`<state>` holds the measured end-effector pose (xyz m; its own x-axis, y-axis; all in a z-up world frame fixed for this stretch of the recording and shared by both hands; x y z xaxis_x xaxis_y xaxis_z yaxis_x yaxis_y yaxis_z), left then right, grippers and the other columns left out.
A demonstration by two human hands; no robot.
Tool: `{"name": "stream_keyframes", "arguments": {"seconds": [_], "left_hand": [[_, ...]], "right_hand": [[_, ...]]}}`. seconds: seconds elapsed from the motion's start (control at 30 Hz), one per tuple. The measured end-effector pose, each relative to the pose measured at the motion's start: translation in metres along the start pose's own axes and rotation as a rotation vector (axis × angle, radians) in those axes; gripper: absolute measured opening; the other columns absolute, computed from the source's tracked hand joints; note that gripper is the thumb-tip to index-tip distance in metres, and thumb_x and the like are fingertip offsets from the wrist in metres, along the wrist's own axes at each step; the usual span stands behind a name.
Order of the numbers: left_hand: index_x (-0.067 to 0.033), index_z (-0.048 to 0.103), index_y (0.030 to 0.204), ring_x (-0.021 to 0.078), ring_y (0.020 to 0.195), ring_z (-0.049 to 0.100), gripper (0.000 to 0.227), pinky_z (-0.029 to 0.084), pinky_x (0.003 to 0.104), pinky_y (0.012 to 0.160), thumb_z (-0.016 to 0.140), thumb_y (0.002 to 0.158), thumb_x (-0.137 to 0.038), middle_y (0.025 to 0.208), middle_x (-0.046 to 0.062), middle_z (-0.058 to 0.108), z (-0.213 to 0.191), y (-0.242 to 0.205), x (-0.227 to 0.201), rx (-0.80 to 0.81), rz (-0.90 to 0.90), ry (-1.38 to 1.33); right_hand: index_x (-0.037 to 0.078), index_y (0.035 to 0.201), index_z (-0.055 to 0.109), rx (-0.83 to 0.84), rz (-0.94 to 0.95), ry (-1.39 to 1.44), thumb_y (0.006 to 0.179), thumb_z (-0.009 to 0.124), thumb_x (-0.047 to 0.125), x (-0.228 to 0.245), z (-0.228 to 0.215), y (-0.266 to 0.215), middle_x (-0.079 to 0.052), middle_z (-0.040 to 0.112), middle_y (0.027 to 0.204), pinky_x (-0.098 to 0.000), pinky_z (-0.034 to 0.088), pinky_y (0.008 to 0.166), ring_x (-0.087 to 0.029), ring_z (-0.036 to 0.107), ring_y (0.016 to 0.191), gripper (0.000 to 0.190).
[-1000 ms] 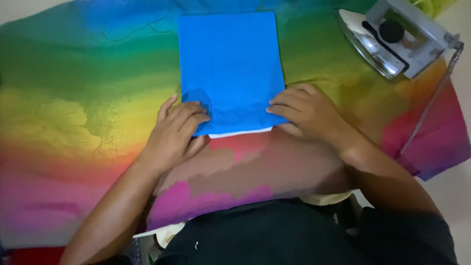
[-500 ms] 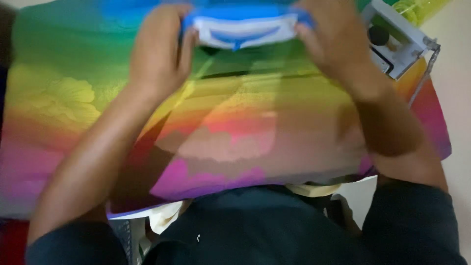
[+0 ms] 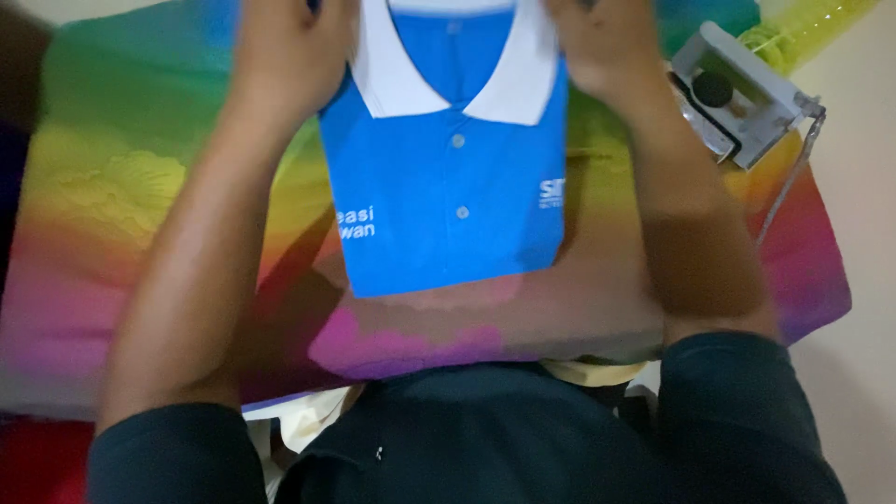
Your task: Ironing and folding a blue polo shirt on an ironing board.
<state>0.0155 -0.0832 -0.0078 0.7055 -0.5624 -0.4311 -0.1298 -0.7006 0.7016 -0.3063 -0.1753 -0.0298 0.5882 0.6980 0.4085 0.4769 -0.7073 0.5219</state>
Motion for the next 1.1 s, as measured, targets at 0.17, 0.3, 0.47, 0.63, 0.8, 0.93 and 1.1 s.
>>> {"name": "stream_keyframes", "arguments": {"seconds": [0.17,0.3,0.47,0.63,0.8,0.93,1.1], "left_hand": [[0.0016,0.036,0.153,0.0494,0.13,0.053,0.057,0.043,0.061,0.1,0.061,0.114,-0.033,0.144,0.03,0.056,0.058,-0.056,0.091,0.224,-0.417,0.204],[-0.0038,0.031,0.16,0.0435,0.152,0.022,0.072,0.013,0.064,0.12,0.018,0.109,-0.053,0.165,0.022,0.031,0.066,-0.083,0.103,0.392,-0.528,0.367],[-0.0113,0.037,0.161,0.0441,0.153,0.018,0.068,0.012,0.066,0.119,0.019,0.109,-0.052,0.167,0.021,0.028,0.072,-0.081,0.109,0.449,-0.526,0.408],[-0.0085,0.049,0.155,0.0473,0.15,0.03,0.06,0.018,0.067,0.119,0.026,0.118,-0.049,0.158,0.026,0.042,0.075,-0.093,0.118,0.372,-0.477,0.411],[-0.0017,0.058,0.146,0.0472,0.144,0.039,0.057,0.027,0.066,0.113,0.032,0.116,-0.044,0.153,0.028,0.047,0.065,-0.078,0.092,0.222,-0.343,0.202],[-0.0051,0.063,0.127,0.0428,0.141,0.048,0.028,0.03,0.065,0.113,0.052,0.111,-0.025,0.15,0.025,0.052,0.07,-0.079,0.086,0.183,-0.131,0.139],[-0.0109,0.062,0.114,0.0435,0.137,0.051,0.013,0.03,0.064,0.112,0.061,0.106,-0.022,0.147,0.023,0.057,0.064,-0.077,0.086,0.194,-0.201,0.077]], "right_hand": [[0.006,0.146,0.045,0.113,0.176,-0.074,0.115,0.044,0.034,-0.04,0.053,-0.024,-0.024,0.052,0.137,-0.0503,0.044,0.094,-0.038,0.052,0.123,0.042],[0.013,0.164,0.021,0.436,0.467,-0.305,0.108,0.031,0.052,-0.055,0.077,-0.027,-0.015,0.013,0.171,-0.0626,0.006,0.122,-0.039,0.007,0.156,0.069],[0.016,0.165,0.018,0.531,0.463,-0.377,0.105,0.028,0.057,-0.062,0.089,-0.026,-0.014,0.01,0.172,-0.0704,0.005,0.12,-0.041,0.004,0.157,0.073],[0.008,0.146,0.06,0.214,0.329,-0.264,0.118,0.031,0.042,-0.08,0.09,-0.038,-0.025,0.052,0.153,-0.0804,0.004,0.112,-0.049,0.038,0.147,0.052],[0.012,0.129,0.069,0.058,0.204,-0.16,0.115,0.033,0.041,-0.069,0.085,-0.034,-0.014,0.067,0.134,-0.0694,0.008,0.115,-0.035,0.056,0.131,0.048],[0.012,0.123,0.072,0.105,0.058,-0.192,0.109,0.052,0.034,-0.065,0.097,-0.036,-0.015,0.067,0.133,-0.0629,0.017,0.115,-0.035,0.056,0.129,0.034],[0.009,0.128,0.071,0.151,0.091,-0.072,0.111,0.044,0.033,-0.062,0.092,-0.033,-0.017,0.066,0.134,-0.0589,0.026,0.111,-0.036,0.054,0.13,0.04]]}}
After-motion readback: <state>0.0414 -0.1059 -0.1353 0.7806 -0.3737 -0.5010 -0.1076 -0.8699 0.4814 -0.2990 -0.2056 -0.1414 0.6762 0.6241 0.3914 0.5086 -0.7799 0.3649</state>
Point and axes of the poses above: each hand's wrist, its own y-axis towards the middle knuckle, its own z-axis out of the palm, x = y × z, the point moved 4 cm from there along y, towards the middle knuckle
